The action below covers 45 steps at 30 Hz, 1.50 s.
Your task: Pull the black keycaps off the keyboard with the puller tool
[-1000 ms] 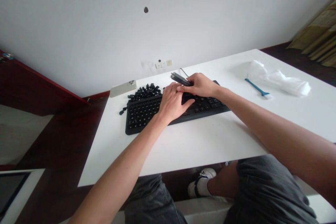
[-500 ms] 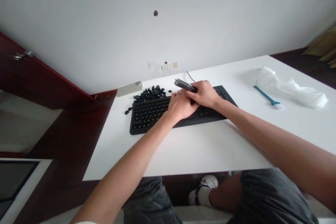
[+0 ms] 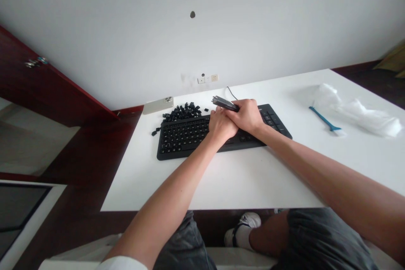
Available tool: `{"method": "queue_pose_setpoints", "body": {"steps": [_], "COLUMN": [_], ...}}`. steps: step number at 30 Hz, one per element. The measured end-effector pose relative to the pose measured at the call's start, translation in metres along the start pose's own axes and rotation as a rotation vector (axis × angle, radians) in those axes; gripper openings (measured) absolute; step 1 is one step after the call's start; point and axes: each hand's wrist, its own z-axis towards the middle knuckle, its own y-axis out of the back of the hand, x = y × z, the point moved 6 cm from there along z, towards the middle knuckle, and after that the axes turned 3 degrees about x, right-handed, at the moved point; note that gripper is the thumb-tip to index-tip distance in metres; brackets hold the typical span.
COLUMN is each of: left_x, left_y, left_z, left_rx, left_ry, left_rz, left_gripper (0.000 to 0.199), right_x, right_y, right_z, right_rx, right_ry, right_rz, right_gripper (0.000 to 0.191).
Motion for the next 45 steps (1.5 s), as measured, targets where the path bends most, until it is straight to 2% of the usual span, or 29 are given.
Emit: {"method": "queue_pose_setpoints", "body": {"steps": [4,13,17,21,24,28,31,36,40,42,45], "left_x": [-0.001,0.000,-0.003,-0.005,-0.003,0.003,0.009,0.035,0.084,0.108,0.136], "left_y": [0.001,0.002,0.009,0.020,0.024,0.024,0.030,0.049,0.068,0.072,0.066], "left_z": [-0.003,0.001,0.000,-0.007,-0.009,-0.008,-0.007,-0.002,0.000,0.000,0.001], "left_rx": [-0.026,-0.001,-0.024,-0.120,-0.165,-0.168,-0.192,-0.156,-0.173,-0.192,-0.180], "left_ry": [-0.032,-0.001,-0.002,0.001,-0.047,-0.156,-0.160,-0.013,0.212,0.266,0.333], "left_rz": [0.066,0.024,0.002,0.047,0.062,0.019,-0.016,-0.001,0.077,0.084,0.078], "left_gripper": [0.030,0.029,0.028,0.028,0.033,0.037,0.041,0.056,0.036,0.035,0.034], "right_x": [0.002,0.016,0.012,0.002,-0.008,-0.017,-0.017,-0.016,-0.034,-0.050,-0.075], "right_y": [0.000,0.009,0.015,0.026,0.037,0.048,0.052,0.060,0.073,0.077,0.080], "right_z": [-0.003,-0.003,-0.001,0.003,0.007,0.012,0.013,0.015,0.022,0.028,0.033], "right_rx": [-0.033,-0.143,-0.150,-0.159,-0.193,-0.249,-0.255,-0.269,-0.257,-0.140,0.078], "right_ry": [-0.020,0.004,-0.013,-0.018,-0.042,-0.059,-0.046,-0.024,-0.082,-0.134,-0.167], "right_rz": [-0.026,-0.004,-0.012,-0.015,-0.006,0.007,0.001,-0.015,-0.012,0.051,0.201], "right_gripper": [0.029,0.027,0.025,0.026,0.029,0.033,0.033,0.032,0.034,0.037,0.040]}}
